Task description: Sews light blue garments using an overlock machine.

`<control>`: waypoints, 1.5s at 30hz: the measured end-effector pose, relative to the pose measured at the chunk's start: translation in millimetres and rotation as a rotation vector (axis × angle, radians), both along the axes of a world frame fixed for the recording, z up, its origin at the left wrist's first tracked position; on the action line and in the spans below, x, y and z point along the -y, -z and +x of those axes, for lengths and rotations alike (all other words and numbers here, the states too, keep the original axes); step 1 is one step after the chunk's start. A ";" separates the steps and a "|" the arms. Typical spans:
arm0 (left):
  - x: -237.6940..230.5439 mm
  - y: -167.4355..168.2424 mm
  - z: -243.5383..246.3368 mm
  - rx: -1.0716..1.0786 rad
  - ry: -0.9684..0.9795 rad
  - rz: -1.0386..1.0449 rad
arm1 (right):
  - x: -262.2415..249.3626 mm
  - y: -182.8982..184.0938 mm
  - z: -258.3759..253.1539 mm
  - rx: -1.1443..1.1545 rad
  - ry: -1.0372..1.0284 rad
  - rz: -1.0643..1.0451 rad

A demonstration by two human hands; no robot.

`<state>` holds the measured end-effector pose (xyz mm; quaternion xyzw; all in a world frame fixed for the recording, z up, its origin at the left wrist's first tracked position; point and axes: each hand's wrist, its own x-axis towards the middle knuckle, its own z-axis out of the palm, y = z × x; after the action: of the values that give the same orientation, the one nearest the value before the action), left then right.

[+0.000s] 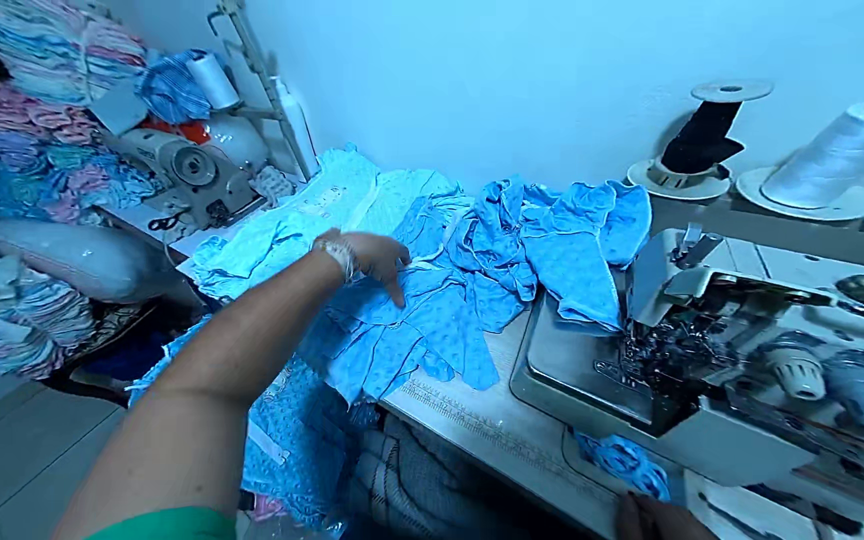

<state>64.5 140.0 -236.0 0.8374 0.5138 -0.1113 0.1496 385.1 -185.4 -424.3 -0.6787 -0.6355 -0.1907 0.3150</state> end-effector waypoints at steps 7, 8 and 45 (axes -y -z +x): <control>19.8 24.1 -25.2 0.397 -0.214 0.175 | 1.9 -19.2 -0.3 -0.351 -0.066 -0.108; 21.3 14.2 -25.7 0.539 -0.244 0.165 | 1.6 -24.5 -3.1 -0.428 -0.089 -0.090; 93.2 17.8 -37.5 0.356 -0.169 0.352 | -61.5 -216.6 -62.5 0.202 -0.328 -0.815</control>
<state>27.0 46.8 -253.8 0.8111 0.5589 0.1417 0.0984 322.6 -123.9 -207.7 -0.6156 -0.7855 0.0622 -0.0154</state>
